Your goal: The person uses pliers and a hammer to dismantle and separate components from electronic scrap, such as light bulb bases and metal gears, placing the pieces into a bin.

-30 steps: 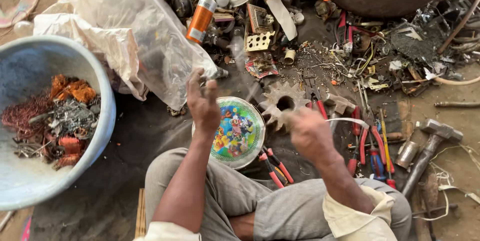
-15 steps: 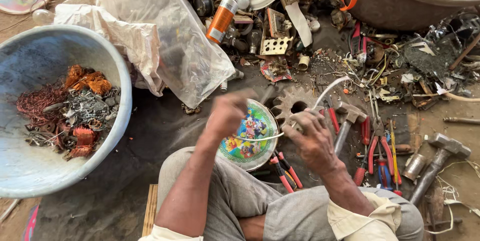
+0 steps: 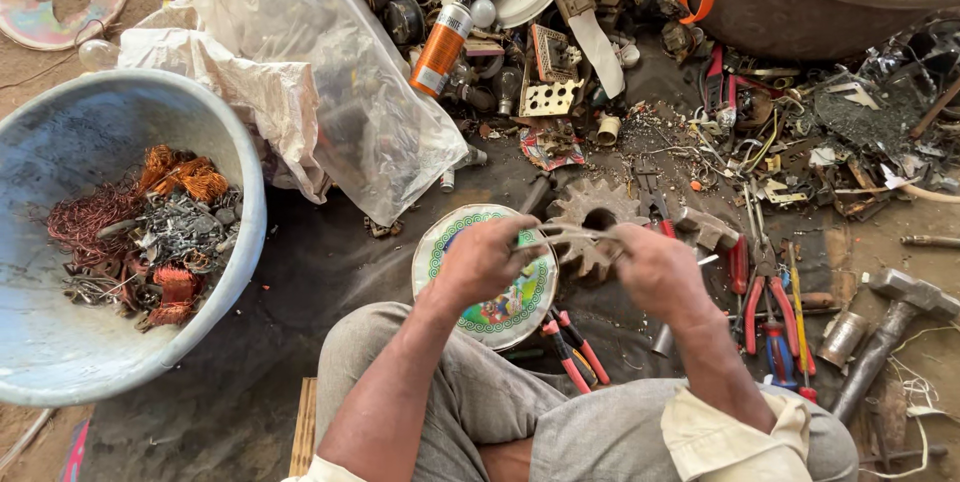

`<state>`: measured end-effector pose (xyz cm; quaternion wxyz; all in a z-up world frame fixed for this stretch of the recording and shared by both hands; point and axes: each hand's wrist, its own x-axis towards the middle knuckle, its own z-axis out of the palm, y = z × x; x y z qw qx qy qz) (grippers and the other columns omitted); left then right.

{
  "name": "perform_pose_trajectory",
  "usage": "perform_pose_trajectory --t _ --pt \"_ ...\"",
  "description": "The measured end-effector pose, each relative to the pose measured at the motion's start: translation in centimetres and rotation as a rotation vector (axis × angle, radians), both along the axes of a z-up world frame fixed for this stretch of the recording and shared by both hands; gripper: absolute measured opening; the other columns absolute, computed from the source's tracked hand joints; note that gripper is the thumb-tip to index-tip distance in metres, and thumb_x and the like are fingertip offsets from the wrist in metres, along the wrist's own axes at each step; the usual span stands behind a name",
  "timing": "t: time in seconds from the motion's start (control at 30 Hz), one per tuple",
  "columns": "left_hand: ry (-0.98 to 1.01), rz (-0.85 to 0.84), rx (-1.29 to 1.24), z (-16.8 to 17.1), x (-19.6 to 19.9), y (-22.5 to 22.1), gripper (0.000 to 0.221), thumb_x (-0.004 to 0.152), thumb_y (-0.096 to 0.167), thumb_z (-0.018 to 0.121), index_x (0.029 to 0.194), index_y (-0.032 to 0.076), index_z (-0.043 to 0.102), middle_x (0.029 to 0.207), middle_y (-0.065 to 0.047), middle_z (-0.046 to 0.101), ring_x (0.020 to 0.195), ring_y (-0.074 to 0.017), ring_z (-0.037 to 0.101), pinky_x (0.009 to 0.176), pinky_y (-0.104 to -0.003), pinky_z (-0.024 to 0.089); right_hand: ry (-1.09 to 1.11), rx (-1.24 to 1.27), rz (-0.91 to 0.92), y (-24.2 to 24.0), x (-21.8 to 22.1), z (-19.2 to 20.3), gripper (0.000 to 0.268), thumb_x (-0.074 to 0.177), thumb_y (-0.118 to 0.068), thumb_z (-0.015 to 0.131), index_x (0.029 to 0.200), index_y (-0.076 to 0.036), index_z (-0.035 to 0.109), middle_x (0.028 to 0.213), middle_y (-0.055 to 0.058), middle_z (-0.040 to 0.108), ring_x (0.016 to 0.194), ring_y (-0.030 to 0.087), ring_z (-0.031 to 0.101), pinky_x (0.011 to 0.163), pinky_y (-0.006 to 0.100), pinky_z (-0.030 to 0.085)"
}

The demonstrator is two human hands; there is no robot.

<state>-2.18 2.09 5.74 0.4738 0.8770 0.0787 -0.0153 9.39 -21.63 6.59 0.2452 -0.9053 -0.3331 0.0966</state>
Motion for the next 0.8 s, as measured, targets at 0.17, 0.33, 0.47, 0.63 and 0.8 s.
perform_pose_trajectory --t 0.17,0.33,0.47,0.63,0.8 --pt "-0.214 0.033 0.051 0.1 -0.1 -0.1 0.068 0.083 0.049 0.08 0.134 0.008 0.061 0.117 -0.017 0.071 0.107 -0.0346 0.069 0.09 -0.044 0.054 0.177 0.396 -0.148 -0.5 -0.4 -1.8 0.027 0.097 -0.032 0.068 0.098 -0.005 0.074 0.07 0.006 0.066 0.06 0.015 0.057 0.051 0.029 0.044" --pt "-0.405 0.08 -0.134 -1.1 -0.6 -2.2 0.065 0.09 0.047 0.076 0.135 0.003 0.058 0.123 -0.021 0.068 0.115 -0.0362 0.067 0.097 -0.043 0.052 0.316 0.538 -0.558 1.4 -3.0 -4.5 0.02 0.099 -0.027 0.063 0.095 -0.01 0.073 0.074 0.0 0.066 0.053 0.008 0.048 0.037 0.024 0.034" --pt "-0.4 0.217 -0.466 -2.1 -0.5 -5.7 0.062 0.102 0.047 0.066 0.144 0.002 0.053 0.128 -0.017 0.07 0.12 -0.0305 0.069 0.103 -0.039 0.053 0.818 0.994 -0.635 3.6 -6.4 -8.7 0.016 0.104 -0.021 0.059 0.105 -0.007 0.066 0.084 0.003 0.065 0.067 0.012 0.058 0.055 0.029 0.049" --pt "-0.414 0.343 -0.767 -2.1 -1.0 -7.9 0.072 0.095 0.019 0.073 0.157 0.004 0.04 0.111 -0.014 0.067 0.099 -0.0166 0.065 0.087 -0.031 0.056 1.219 1.125 -0.456 5.3 -10.3 -10.0 0.03 0.102 -0.025 0.054 0.124 -0.005 0.056 0.11 0.004 0.065 0.097 0.015 0.065 0.082 0.034 0.058" --pt "-0.359 0.468 -0.635 -3.2 -0.2 -6.3 0.057 0.087 0.01 0.079 0.139 0.002 0.055 0.083 -0.005 0.062 0.075 -0.0087 0.058 0.069 -0.024 0.052 1.42 1.017 -0.403 5.9 -9.4 -9.8 0.048 0.095 -0.016 0.053 0.142 -0.01 0.049 0.125 0.0 0.067 0.111 0.01 0.065 0.094 0.026 0.055"
